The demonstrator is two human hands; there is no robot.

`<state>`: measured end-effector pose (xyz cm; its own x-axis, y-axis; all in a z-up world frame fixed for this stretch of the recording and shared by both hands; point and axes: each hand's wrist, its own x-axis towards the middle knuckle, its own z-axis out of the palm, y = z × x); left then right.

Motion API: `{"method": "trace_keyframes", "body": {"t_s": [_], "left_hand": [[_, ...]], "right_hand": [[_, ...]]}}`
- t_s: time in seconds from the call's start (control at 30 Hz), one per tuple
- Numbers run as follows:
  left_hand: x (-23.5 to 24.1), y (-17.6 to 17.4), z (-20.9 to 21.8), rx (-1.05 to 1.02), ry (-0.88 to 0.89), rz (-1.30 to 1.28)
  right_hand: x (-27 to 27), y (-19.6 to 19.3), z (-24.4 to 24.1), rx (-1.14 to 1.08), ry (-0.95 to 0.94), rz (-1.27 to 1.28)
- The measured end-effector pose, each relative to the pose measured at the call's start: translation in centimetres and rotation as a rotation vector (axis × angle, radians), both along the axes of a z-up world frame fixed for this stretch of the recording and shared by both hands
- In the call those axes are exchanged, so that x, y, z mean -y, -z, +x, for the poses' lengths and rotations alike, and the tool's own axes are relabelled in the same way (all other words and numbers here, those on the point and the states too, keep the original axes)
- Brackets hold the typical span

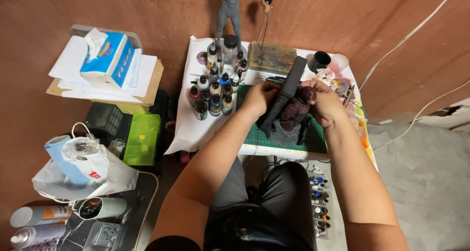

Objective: Assembling a miniature figure onto a base and attaching a small metal chain using pliers.

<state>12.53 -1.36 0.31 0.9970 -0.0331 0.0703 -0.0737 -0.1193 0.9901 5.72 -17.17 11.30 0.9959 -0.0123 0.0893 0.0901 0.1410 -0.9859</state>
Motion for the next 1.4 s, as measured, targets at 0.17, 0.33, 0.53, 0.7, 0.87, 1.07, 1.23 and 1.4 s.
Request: {"method": "trace_keyframes", "body": {"t_s": [0.17, 0.33, 0.53, 0.7, 0.87, 1.07, 1.23, 1.4], "left_hand": [[-1.8, -3.2, -1.3, -0.057, -0.007, 0.145], [-2.4, -5.3, -2.5, -0.134, 0.018, 0.224], [-1.5, -4.4, -1.2, -0.101, 0.014, 0.116], [-1.5, -5.9, -2.0, -0.048, 0.04, 0.002], [-1.8, -5.7, -1.6, 0.004, 0.053, 0.026], [-2.5, -6.1, -1.6, 0.032, 0.086, 0.094], [-2.4, -6.4, -1.9, 0.061, 0.091, 0.089], [-2.0, -4.8, -0.3, 0.108, 0.079, 0.098]], "right_hand": [[0.2, 0.3, 0.2, 0.019, 0.016, -0.034], [-0.3, 0.0, -0.5, 0.044, 0.03, -0.065], [0.0, 0.0, 0.3, 0.015, 0.021, 0.0], [0.9, 0.6, 2.5, -0.053, -0.027, -0.001], [0.3, -0.3, 2.7, -0.143, -0.036, 0.008], [1.2, 1.1, 4.3, -0.165, -0.049, 0.011], [1.3, 2.0, 4.9, -0.192, -0.087, 0.087], [0.9, 1.5, 4.1, -0.191, -0.143, 0.148]]}}
